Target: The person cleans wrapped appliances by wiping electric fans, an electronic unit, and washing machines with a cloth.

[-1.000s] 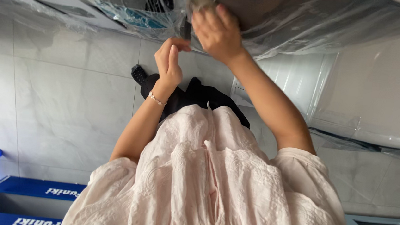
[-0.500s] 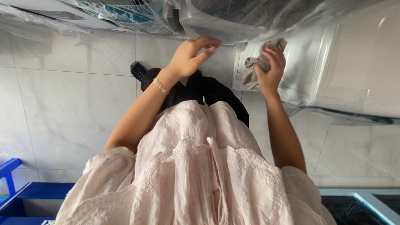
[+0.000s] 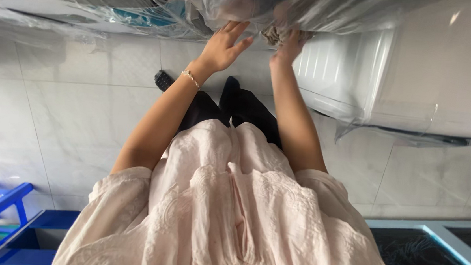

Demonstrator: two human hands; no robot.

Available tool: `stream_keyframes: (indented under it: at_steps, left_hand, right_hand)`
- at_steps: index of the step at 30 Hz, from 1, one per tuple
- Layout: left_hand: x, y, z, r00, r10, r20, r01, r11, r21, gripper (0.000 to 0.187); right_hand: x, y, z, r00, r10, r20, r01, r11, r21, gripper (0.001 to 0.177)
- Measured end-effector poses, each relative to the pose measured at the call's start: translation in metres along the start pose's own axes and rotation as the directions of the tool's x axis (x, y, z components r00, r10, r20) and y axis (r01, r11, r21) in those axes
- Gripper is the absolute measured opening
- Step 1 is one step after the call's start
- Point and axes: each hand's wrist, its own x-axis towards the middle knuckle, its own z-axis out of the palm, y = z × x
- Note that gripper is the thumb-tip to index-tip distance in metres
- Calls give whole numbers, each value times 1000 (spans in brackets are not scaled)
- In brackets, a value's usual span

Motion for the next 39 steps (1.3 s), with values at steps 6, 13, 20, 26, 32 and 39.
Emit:
stream_keyframes:
  at_steps: [6,13,20,26,32,39]
  left_hand:
    - [-27,-36,-10,990,-134,-45,136,990,44,72]
    - [-39,-51,-22,989,-81,-121,88,995,49,75]
    - [-105,-52,-92,919,10,-394,-51,994,-94,36]
    - [-174,-70,-186,771,-45,-636,-101,976,-192,24]
    - [-198,-73,-286,576,49,-816,-248,961,-118,31]
    - [-197,-97,-331,652,99,-752,-278,953,-116,51]
  right_hand:
    - [-74,20,40,959,-219,179,273,880,-388,80]
    - [-100,85,33,902,145,405,-119,989,-90,65]
    - [-146,76,37,637,411,653,-318,911,-263,46]
    - [-279,-46,75,357,73,931,-59,997,-56,54]
    - [-388,-116,197,-221,-741,634,967,-79,243,87]
    - [-348,-5,263,-435,-797,419,894,-438,94,92]
